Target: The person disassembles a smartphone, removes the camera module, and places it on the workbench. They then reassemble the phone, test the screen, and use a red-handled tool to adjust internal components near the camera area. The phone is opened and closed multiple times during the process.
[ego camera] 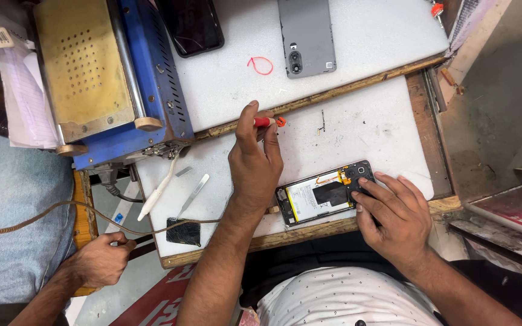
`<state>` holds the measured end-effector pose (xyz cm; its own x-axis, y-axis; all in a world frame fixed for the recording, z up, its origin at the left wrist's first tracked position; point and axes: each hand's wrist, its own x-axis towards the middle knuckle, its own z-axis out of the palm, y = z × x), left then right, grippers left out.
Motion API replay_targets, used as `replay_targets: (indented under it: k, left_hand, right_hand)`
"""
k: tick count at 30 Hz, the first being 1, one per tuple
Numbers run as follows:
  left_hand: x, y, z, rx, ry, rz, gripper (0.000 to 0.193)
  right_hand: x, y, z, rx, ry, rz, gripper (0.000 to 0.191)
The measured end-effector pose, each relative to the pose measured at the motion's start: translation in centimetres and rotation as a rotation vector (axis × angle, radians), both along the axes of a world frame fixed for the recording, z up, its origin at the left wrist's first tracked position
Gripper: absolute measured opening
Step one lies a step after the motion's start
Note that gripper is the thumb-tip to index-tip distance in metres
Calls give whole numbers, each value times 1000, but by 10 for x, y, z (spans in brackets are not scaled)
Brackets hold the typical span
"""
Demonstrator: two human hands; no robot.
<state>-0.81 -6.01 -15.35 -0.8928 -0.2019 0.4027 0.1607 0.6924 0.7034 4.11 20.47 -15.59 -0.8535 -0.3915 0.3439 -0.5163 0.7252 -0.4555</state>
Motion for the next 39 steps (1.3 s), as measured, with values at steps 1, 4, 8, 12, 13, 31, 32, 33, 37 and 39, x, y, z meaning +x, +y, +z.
replay_targets:
  k: [1, 4, 8, 12, 13, 31, 32, 33, 37, 39]
  left_hand:
    - [-2, 1, -1, 3, -31, -8, 58]
    - [-5, 1, -6, -39, 21, -10, 57]
    - [-4, 0, -8, -5, 29, -33, 54]
    - [0, 1, 2, 76, 78, -57, 53]
    - [1, 1, 6, 107, 79, -60, 53]
    - [52, 79, 20, 975, -264, -508, 58]
    - [53, 80, 20, 971, -268, -512, 58]
    - [53, 81, 20, 966, -270, -515, 58]
    - [56, 82, 20, 947, -276, -503, 58]
    - [59, 83, 21, 837, -231, -492, 58]
  right_hand:
    - [0, 0, 0, -8, 1, 3, 16]
    - [0, 1, -1, -25, 0, 6, 16]
    - [-1, 0, 0, -44, 1, 10, 17]
    - [-1, -1, 3, -46, -8, 9, 16]
    - [-1, -1, 3, -55, -8, 8, 17]
    - [-10, 13, 34, -463, -426, -79, 31]
    - [-11, 14, 33, -460, -435, -75, 29]
    - [-11, 15, 31, -458, -444, -69, 27]
    - [-9, 17, 28, -476, -444, -62, 16]
    - [-9, 17, 27, -476, -446, -60, 14]
